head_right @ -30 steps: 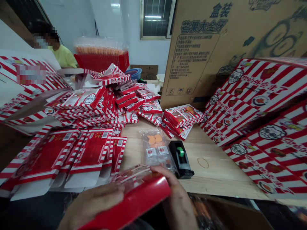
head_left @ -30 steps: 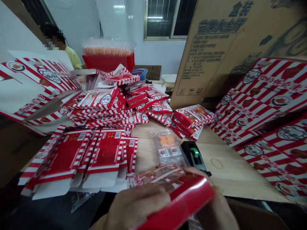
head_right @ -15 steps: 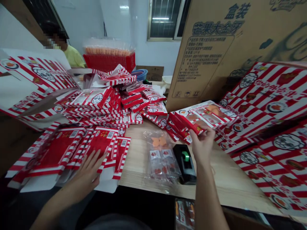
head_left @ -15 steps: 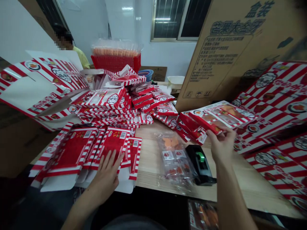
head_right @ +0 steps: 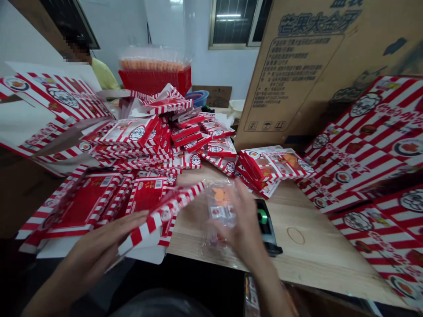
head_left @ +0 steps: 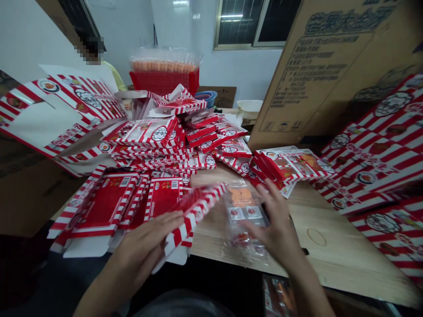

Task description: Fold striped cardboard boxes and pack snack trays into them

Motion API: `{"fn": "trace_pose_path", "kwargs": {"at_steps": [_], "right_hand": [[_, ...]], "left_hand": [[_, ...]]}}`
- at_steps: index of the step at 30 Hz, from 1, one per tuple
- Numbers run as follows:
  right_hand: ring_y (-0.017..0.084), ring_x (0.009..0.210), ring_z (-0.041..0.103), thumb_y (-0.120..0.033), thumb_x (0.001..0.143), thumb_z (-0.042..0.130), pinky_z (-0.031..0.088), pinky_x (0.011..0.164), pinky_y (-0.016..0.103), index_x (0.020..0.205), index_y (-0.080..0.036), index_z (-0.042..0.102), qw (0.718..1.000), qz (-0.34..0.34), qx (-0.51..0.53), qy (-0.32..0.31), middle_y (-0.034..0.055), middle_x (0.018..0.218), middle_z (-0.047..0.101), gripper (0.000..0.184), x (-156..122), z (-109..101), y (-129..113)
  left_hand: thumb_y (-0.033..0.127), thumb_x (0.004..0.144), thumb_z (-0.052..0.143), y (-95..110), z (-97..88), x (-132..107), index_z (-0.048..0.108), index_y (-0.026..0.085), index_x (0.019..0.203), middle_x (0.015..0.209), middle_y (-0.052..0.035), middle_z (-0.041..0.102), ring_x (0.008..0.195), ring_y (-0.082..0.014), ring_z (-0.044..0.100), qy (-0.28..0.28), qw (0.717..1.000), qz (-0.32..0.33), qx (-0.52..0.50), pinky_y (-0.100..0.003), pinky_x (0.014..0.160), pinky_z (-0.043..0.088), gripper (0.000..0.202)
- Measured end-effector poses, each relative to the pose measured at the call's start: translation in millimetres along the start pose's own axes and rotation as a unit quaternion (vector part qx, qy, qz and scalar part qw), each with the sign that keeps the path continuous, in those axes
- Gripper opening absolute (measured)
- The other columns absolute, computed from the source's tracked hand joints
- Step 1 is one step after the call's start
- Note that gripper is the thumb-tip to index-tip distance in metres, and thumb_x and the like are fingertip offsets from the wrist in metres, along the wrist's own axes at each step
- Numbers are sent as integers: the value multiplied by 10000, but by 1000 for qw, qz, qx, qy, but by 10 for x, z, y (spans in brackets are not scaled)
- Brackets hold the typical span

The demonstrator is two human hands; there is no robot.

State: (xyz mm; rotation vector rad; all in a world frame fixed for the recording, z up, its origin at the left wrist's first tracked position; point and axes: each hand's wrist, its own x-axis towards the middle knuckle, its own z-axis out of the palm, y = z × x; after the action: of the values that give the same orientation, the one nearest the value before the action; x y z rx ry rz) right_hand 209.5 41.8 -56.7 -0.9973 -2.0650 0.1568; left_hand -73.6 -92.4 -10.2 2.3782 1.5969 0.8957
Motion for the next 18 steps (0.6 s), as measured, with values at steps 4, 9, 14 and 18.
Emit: {"fn": "trace_pose_path", "kwargs": {"at_steps": [4,9,14,18], "right_hand": [[235,1085,583,-212,821,613,442,955,414,1275,-295,478,979,-113,123,-118,68,1142,643,481,-220,1,-576],[185,743,661,-346,827,601,541,646,278,1041,-222,580,898,267,347,-34,47,893,696,248,-398,17,-611],[197,873,654,-506,909,334,520,790,322,1061,-185,616,877,297,326,-189,76,980,695,453,-270,202,-402],[269,1249,442,-392,902,313,359,1012,399,1283,-73,469,932,312,5,-185,195,1310,503,522,-73,493,166]], "left_hand": [[186,868,492,187,-131,130,556,398,1228,1127,16,688,987,-190,673,-55,989,-28,-137,-259,831,562,423],[605,801,506,-109,58,207,464,359,1323,1220,-82,635,1080,-280,621,137,893,-125,-409,-390,870,547,578],[411,711,712,-72,451,203,487,226,1296,1138,-119,664,1063,-274,624,152,856,-346,-353,-382,892,520,653],[355,739,682,-4,471,246,518,211,1219,1084,-78,688,990,-248,659,229,762,-460,-393,-376,851,536,527]]}}
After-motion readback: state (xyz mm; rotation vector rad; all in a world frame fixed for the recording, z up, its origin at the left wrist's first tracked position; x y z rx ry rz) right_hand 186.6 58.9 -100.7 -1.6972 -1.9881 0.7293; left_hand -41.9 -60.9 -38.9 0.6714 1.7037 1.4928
